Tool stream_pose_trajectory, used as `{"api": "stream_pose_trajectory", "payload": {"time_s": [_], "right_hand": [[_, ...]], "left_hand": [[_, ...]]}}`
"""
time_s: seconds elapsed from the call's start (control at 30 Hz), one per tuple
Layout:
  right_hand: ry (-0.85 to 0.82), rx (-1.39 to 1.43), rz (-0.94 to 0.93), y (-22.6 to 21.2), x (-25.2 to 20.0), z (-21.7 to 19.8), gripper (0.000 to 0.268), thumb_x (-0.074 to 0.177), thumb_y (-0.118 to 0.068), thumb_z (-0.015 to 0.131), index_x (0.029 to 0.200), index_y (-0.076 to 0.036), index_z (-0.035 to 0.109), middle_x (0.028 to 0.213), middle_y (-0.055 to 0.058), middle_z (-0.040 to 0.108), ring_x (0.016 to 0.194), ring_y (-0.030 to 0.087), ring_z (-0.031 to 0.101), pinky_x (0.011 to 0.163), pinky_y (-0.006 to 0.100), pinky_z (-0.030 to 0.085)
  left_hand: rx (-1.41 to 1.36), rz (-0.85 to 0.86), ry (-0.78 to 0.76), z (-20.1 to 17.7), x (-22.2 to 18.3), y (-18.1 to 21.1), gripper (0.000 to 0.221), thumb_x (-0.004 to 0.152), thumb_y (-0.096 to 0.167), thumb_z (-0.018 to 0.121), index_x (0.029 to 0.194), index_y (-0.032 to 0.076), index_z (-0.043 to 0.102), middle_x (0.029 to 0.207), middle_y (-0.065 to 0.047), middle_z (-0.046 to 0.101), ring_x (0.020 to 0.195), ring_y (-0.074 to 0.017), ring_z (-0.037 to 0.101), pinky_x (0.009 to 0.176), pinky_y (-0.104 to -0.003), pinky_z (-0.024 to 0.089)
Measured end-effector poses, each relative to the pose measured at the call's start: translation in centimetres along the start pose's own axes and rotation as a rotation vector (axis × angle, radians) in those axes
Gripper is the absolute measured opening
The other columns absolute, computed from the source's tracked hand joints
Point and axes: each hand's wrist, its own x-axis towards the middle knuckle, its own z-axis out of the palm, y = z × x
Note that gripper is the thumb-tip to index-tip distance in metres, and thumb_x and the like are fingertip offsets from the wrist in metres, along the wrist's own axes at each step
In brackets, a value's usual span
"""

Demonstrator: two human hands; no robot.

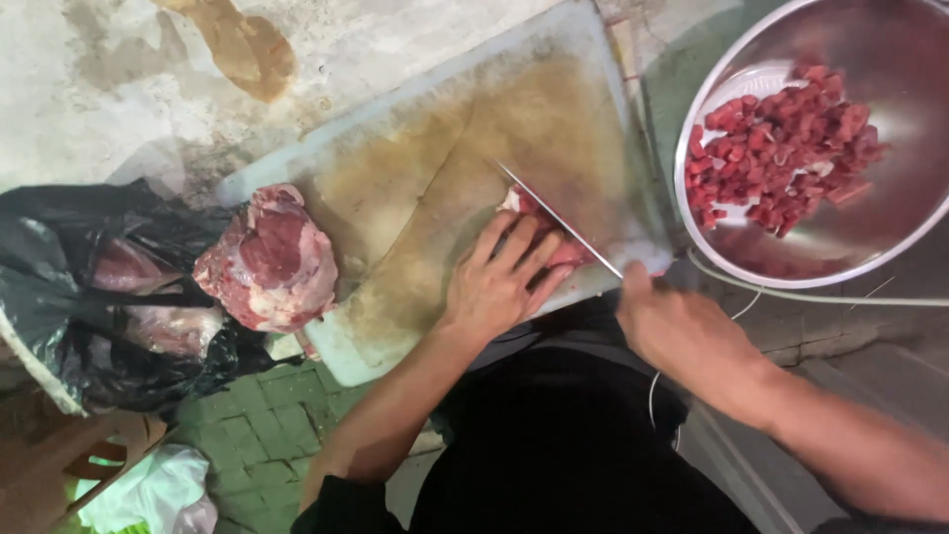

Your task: Cutting raw meat into small cubes on a cutting board using a large knife

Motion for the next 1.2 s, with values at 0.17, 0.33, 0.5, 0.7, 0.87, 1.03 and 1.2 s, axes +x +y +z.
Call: {"api": "stream_pose_trajectory", "payload": {"time_s": [0.17, 0.33, 0.5, 0.7, 0.87, 1.03, 1.2], "right_hand": [[0.389, -0.209, -0.091, -3.5, 4.3, -0.7, 0.020, 0.098, -0.025, 0.042, 0.098, -0.012, 0.056, 0.054, 0.003, 0.056, 0.048, 0.030, 0.067, 0.047, 0.039, 0.056], [0.205, -0.143, -0.115, -0.8, -1.7, 0.0, 0.024, 0.091, -0.026, 0.044, 0.102, -0.006, 0.052, 0.055, 0.011, 0.063, 0.055, 0.035, 0.071, 0.052, 0.047, 0.057], [0.324, -0.221, -0.117, -2.3, 4.0, 1.6, 0.021, 0.092, -0.026, 0.047, 0.100, -0.009, 0.054, 0.057, 0.004, 0.059, 0.052, 0.029, 0.069, 0.047, 0.038, 0.056], [0.273, -0.258, -0.038, 0.0, -1.4, 3.1, 0.033, 0.091, -0.031, 0.047, 0.113, -0.007, 0.053, 0.059, 0.005, 0.064, 0.060, 0.029, 0.073, 0.056, 0.040, 0.059], [-0.144, 0.217, 0.159, -0.5, 0.9, 0.9, 0.046, 0.094, -0.034, 0.043, 0.133, -0.009, 0.041, 0.088, 0.025, 0.072, 0.089, 0.047, 0.071, 0.077, 0.058, 0.058], [0.220, 0.190, -0.027, -2.4, 4.5, 0.0, 0.032, 0.099, -0.032, 0.041, 0.117, -0.006, 0.049, 0.076, 0.023, 0.069, 0.082, 0.046, 0.071, 0.072, 0.057, 0.057], [0.352, 0.280, 0.010, -0.7, 1.3, -0.7, 0.029, 0.101, -0.031, 0.040, 0.112, -0.006, 0.049, 0.069, 0.028, 0.067, 0.075, 0.051, 0.069, 0.070, 0.060, 0.055]], "left_hand": [[0.003, 0.011, 0.000, 0.6, -0.9, 0.0, 0.032, 0.094, 0.037, 0.061, 0.114, 0.013, 0.069, 0.110, -0.014, 0.063, 0.108, -0.0364, 0.061, 0.102, -0.041, 0.049], [-0.008, 0.000, 0.036, 0.1, -0.5, -0.2, 0.032, 0.093, 0.036, 0.062, 0.112, 0.012, 0.070, 0.108, -0.015, 0.064, 0.107, -0.0361, 0.062, 0.102, -0.041, 0.049], [0.021, 0.009, 0.073, 0.6, -0.7, -0.8, 0.032, 0.092, 0.037, 0.063, 0.111, 0.012, 0.070, 0.108, -0.014, 0.064, 0.107, -0.0347, 0.061, 0.105, -0.041, 0.047], [-0.015, 0.020, 0.062, 0.5, -1.1, -0.3, 0.034, 0.093, 0.037, 0.062, 0.111, 0.009, 0.070, 0.109, -0.016, 0.064, 0.109, -0.0350, 0.061, 0.106, -0.043, 0.046], [-0.095, 0.017, 0.075, 0.3, -1.8, -0.1, 0.033, 0.089, 0.036, 0.068, 0.110, 0.009, 0.070, 0.107, -0.017, 0.064, 0.106, -0.0367, 0.063, 0.104, -0.043, 0.047], [-0.086, 0.047, 0.127, 1.2, -2.8, 0.2, 0.032, 0.089, 0.037, 0.070, 0.111, 0.013, 0.070, 0.109, -0.012, 0.064, 0.108, -0.0342, 0.061, 0.102, -0.042, 0.048], [-0.056, 0.079, 0.190, 1.1, -2.6, 0.6, 0.030, 0.089, 0.036, 0.071, 0.105, 0.011, 0.071, 0.109, -0.014, 0.064, 0.107, -0.0353, 0.062, 0.099, -0.041, 0.050]]}}
